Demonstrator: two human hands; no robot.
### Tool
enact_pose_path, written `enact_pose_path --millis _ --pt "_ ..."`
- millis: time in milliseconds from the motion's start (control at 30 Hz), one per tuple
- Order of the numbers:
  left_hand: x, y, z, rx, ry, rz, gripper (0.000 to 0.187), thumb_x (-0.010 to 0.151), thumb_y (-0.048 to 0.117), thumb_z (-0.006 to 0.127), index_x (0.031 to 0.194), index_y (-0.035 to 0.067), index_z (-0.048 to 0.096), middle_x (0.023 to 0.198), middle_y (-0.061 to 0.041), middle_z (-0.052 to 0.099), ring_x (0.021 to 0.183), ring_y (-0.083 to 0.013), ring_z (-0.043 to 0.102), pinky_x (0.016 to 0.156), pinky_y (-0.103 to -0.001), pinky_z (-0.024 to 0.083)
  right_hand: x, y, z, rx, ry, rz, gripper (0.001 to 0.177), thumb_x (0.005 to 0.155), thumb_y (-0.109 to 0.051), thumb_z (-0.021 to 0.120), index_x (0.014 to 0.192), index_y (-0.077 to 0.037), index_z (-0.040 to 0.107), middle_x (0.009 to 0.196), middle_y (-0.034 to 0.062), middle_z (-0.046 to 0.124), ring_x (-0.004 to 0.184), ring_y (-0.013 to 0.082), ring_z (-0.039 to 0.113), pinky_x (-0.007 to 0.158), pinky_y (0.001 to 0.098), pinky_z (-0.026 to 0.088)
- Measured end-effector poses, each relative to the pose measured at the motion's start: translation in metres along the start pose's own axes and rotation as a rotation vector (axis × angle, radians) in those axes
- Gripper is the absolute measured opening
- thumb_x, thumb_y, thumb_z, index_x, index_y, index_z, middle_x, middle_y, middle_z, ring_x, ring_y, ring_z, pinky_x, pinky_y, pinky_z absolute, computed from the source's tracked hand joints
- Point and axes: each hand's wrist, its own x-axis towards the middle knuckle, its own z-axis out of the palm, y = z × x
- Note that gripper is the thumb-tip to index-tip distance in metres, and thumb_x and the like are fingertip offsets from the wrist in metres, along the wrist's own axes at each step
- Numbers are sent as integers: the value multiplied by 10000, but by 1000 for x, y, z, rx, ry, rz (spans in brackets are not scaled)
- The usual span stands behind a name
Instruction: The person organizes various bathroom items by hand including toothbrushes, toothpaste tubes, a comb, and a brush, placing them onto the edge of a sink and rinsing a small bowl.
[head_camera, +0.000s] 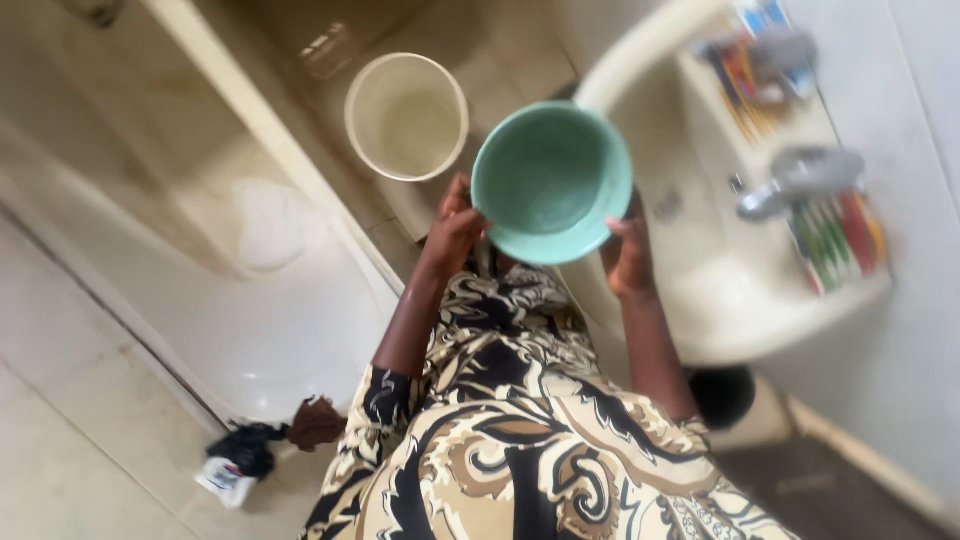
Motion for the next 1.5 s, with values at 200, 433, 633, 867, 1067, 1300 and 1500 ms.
enact_pose_path --millis 200,433,633,867,1067,1300,1500 --pt "-83 7 -75 -169 276 219 385 817 -51 550 1163 110 497 1003 -62 618 829 -128 597 703 -284 533 29 47 82 -150 -261 203 834 788 -217 629 1577 -108 382 1452 104 517 1362 283 486 1165 421 407" --pt "-190 8 -132 -100 763 194 632 816 2 547 1377 184 319 1082 -95 675 854 -177 675 691 -314 600 37 145 172 -395 -607 494 894 809 -369 641 1609 -145 312 1416 167 537 1265 316 532 1067 464 456" --pt "-248 -65 -232 -263 1088 141 518 839 11 576 1354 -13 528 821 -120 647 553 -164 568 488 -298 506 32 241 231 -1003 -887 766 949 873 -751 418 1613 -193 218 1499 205 444 1171 390 559 823 449 490" --pt "-314 -95 -296 -616 1256 39 84 867 55 597 819 -6 564 656 -93 554 513 -178 564 428 -313 443 -8 314 296 -1280 -984 866 948 892 -803 195 1600 -174 262 1348 255 559 999 350 656 719 418 547" --pt "-350 -65 -285 -579 1332 17 176 853 161 623 757 29 559 609 -69 533 500 -206 600 425 -329 469 -34 305 347 -1296 -1087 841 1021 839 -843 221 1522 -90 309 1240 195 620 648 235 700 494 339 494" --pt "-350 -37 -260 -514 1344 127 287 916 242 619 836 -30 578 623 -105 603 503 -249 658 428 -353 527 -25 294 345 -1258 -1083 863 1014 875 -834 238 1538 -72 318 1298 253 582 740 276 735 627 379 504" --pt "-314 -15 -223 -99 1431 248 386 945 100 527 1327 42 526 921 -120 720 673 -190 683 498 -313 534 1 271 296 -919 -1076 815 929 866 -631 508 1616 -148 252 1431 286 491 1015 336 618 875 468 555"
